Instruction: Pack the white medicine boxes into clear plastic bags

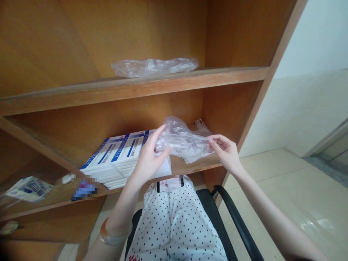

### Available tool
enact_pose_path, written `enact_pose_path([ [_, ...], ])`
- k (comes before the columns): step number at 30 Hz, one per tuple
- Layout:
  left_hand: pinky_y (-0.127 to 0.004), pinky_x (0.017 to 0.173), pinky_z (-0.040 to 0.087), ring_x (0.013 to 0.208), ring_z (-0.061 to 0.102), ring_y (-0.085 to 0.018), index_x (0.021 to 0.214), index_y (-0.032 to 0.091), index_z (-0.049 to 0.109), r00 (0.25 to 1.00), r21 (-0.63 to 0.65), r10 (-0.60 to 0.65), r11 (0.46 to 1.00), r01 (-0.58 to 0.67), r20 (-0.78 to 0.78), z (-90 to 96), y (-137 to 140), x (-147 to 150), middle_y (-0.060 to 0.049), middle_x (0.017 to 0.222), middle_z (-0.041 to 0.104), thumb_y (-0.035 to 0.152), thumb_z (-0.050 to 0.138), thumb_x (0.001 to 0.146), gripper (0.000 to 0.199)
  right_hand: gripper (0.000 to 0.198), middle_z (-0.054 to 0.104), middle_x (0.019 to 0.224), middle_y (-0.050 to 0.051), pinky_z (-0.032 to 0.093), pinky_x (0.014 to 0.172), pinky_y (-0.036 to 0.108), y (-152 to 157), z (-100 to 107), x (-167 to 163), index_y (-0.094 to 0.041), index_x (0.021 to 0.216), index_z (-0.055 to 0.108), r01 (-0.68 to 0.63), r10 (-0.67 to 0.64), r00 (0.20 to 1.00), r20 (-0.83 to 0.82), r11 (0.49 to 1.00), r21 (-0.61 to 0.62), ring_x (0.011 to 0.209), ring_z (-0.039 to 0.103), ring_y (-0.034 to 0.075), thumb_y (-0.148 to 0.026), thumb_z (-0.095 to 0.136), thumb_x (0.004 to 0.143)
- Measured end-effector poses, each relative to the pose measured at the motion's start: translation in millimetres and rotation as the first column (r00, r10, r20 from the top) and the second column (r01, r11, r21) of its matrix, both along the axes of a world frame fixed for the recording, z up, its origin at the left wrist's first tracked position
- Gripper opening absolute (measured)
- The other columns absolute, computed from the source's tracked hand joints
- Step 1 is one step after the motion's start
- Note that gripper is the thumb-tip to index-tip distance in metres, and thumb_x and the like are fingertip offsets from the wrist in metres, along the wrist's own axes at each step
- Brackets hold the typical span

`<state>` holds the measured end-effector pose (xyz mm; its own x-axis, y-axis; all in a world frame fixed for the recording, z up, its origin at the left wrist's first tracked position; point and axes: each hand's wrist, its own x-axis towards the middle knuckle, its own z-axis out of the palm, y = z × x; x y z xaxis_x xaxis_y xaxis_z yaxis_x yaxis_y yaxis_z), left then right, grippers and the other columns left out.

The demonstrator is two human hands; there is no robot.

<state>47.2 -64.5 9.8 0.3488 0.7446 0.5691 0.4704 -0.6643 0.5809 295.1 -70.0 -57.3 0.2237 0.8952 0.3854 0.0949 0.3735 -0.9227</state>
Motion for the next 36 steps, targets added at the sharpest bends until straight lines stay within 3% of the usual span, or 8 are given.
enact_pose_path([
  [5, -0.033, 0.080, 0.049, 0.091, 0.060, -0.017, 0.113, 0.022, 0.060, 0.973, -0.007, 0.167, 0.986, -0.168, 0.159, 1.8, 8.2, -5.9, -0.003, 0.112, 0.064, 0.012, 0.050, 0.081, 0.035, 0.023, 0.062, 0.073, 0.001, 0.046, 0.061, 0.025, -1.9, -0.8, 5.4, -0.020, 0.094, 0.065, 0.024, -0.025, 0.996, 0.085, 1.000, 0.015, 0.062, 0.056, 0.012, -0.039, 0.063, 0.081],
  [10, -0.032, 0.081, 0.048, 0.091, 0.061, -0.017, 0.100, 0.020, 0.065, 0.882, 0.018, 0.299, 0.945, -0.328, 0.363, 5.7, 13.0, -11.8, -0.003, 0.102, 0.067, 0.013, 0.052, 0.080, 0.024, 0.021, 0.065, 0.080, 0.003, 0.044, 0.065, 0.027, -10.4, -0.6, 9.6, -0.020, 0.090, 0.067, 0.054, -0.072, 0.948, 0.309, 0.996, 0.067, 0.072, 0.058, 0.016, -0.039, 0.060, 0.083],
  [17, -0.033, 0.092, 0.046, 0.101, 0.060, -0.017, 0.099, 0.020, 0.066, 0.841, -0.015, 0.268, 0.955, -0.295, 0.470, 7.9, 13.8, -15.6, -0.004, 0.106, 0.067, 0.023, 0.051, 0.085, 0.020, 0.015, 0.061, 0.076, 0.004, 0.044, 0.069, 0.032, -22.2, 3.9, 5.6, -0.021, 0.080, 0.069, -0.109, -0.017, 0.784, 0.621, 0.981, 0.164, 0.075, 0.055, 0.017, -0.036, 0.065, 0.080],
  [22, -0.036, 0.097, 0.044, 0.105, 0.059, -0.018, 0.100, 0.020, 0.067, 0.877, -0.028, 0.203, 0.977, -0.213, 0.436, 7.1, 13.6, -21.4, -0.004, 0.109, 0.067, 0.024, 0.049, 0.086, 0.023, 0.022, 0.061, 0.078, 0.004, 0.044, 0.072, 0.033, -20.6, -0.5, 2.4, -0.022, 0.077, 0.070, -0.215, 0.150, 0.754, 0.639, 0.976, 0.024, 0.077, 0.055, 0.018, -0.040, 0.061, 0.083],
  [26, -0.038, 0.097, 0.045, 0.105, 0.060, -0.018, 0.101, 0.021, 0.067, 0.939, -0.093, 0.093, 0.993, -0.066, 0.332, 11.6, 8.9, -25.4, -0.004, 0.111, 0.067, 0.023, 0.051, 0.085, 0.023, 0.038, 0.065, 0.083, 0.006, 0.045, 0.071, 0.032, -8.9, -6.6, -1.2, -0.020, 0.076, 0.070, -0.198, 0.240, 0.856, 0.458, 0.970, -0.138, 0.081, 0.057, 0.019, -0.051, 0.051, 0.086],
  [30, -0.040, 0.102, 0.042, 0.115, 0.055, -0.020, 0.115, 0.025, 0.061, 0.979, -0.215, -0.109, 0.966, 0.146, 0.173, 23.2, -3.7, -27.2, -0.005, 0.124, 0.060, 0.025, 0.062, 0.079, 0.036, 0.052, 0.066, 0.090, 0.007, 0.046, 0.054, 0.028, 16.6, -12.3, -6.3, -0.021, 0.103, 0.065, -0.248, 0.257, 0.966, -0.026, 0.896, -0.369, 0.070, 0.060, 0.018, -0.063, 0.040, 0.085],
  [33, -0.042, 0.101, 0.043, 0.115, 0.055, -0.020, 0.111, 0.025, 0.064, 0.972, -0.291, -0.218, 0.928, 0.235, 0.090, 31.2, -11.9, -29.1, -0.005, 0.122, 0.061, 0.028, 0.061, 0.081, 0.030, 0.047, 0.067, 0.094, 0.008, 0.051, 0.056, 0.029, 36.6, -13.8, -11.1, -0.021, 0.101, 0.061, -0.466, 0.313, 0.866, -0.391, 0.788, -0.402, 0.069, 0.062, 0.017, -0.061, 0.043, 0.084],
  [36, -0.039, 0.091, 0.050, 0.103, 0.062, -0.019, 0.099, 0.024, 0.067, 0.970, -0.313, -0.237, 0.919, 0.241, 0.051, 32.8, -14.6, -32.2, -0.005, 0.109, 0.067, 0.028, 0.056, 0.084, 0.020, 0.029, 0.066, 0.098, 0.006, 0.053, 0.064, 0.026, 48.2, -11.3, -17.6, -0.020, 0.092, 0.061, -0.612, 0.362, 0.729, -0.581, 0.724, -0.318, 0.071, 0.063, 0.013, -0.048, 0.053, 0.085],
])
